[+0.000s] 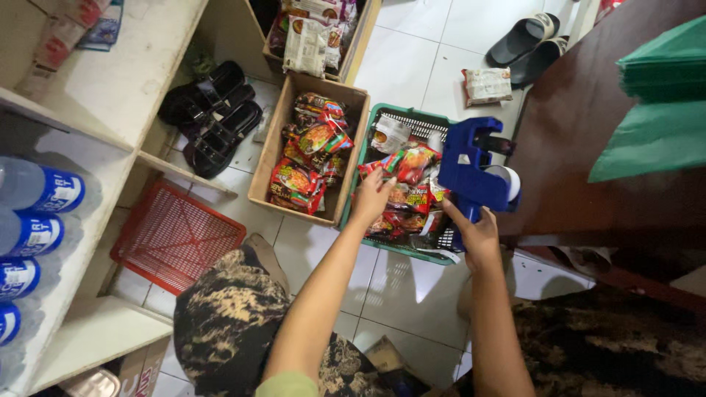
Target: The person applies labels to noodle packets by hand using a label applicator, then places each labeled packet into a basket.
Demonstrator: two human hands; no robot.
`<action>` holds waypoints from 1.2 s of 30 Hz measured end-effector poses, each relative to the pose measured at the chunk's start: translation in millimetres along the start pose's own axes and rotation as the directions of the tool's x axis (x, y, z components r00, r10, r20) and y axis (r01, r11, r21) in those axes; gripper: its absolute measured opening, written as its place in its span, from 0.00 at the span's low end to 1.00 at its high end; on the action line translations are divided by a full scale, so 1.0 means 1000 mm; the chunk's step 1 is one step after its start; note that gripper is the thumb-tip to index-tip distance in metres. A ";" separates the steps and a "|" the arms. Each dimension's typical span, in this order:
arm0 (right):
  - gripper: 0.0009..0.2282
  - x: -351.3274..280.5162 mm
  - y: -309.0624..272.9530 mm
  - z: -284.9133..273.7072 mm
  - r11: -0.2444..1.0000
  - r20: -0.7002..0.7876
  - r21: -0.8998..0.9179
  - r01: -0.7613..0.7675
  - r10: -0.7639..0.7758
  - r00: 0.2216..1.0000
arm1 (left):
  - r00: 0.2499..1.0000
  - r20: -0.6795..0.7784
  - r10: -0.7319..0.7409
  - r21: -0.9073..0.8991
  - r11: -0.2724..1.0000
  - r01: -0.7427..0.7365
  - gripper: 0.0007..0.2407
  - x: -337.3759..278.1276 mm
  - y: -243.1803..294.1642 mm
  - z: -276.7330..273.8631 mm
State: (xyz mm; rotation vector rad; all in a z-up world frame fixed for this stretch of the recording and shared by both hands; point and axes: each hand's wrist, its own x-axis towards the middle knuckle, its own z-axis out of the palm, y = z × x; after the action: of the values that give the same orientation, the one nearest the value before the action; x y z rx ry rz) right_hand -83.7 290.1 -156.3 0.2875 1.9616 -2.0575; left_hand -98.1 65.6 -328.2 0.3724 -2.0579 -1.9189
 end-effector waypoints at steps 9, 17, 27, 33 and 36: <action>0.10 -0.016 0.007 0.057 0.951 0.507 0.166 -0.259 0.143 0.850 | 0.953 -0.277 0.121 0.448 0.894 0.016 0.17 0.019 0.037 -0.136; 0.10 -0.003 0.037 0.082 0.809 0.643 0.265 -0.524 0.257 0.721 | 0.988 -0.036 0.152 0.617 0.781 -0.098 0.26 0.085 -0.011 -0.191; 0.11 0.013 0.053 0.078 0.569 0.816 0.346 -0.746 0.210 0.539 | 0.992 -0.123 -0.016 0.608 0.789 0.088 0.39 0.087 -0.019 -0.176; 0.13 0.008 0.051 0.077 0.587 0.892 0.341 -0.734 0.044 0.450 | 0.977 -0.210 -0.038 0.609 0.777 0.161 0.34 0.075 -0.037 -0.176; 0.10 0.005 0.056 0.072 0.574 0.896 0.368 -0.731 -0.008 0.444 | 0.973 -0.143 -0.181 0.392 0.892 0.223 0.33 0.069 -0.048 -0.184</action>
State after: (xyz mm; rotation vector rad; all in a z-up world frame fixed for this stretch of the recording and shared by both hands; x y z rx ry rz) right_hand -65.7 215.8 -206.5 -0.0955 0.3309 -1.9284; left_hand -90.7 -134.1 -362.1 0.7928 -2.4233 -1.5177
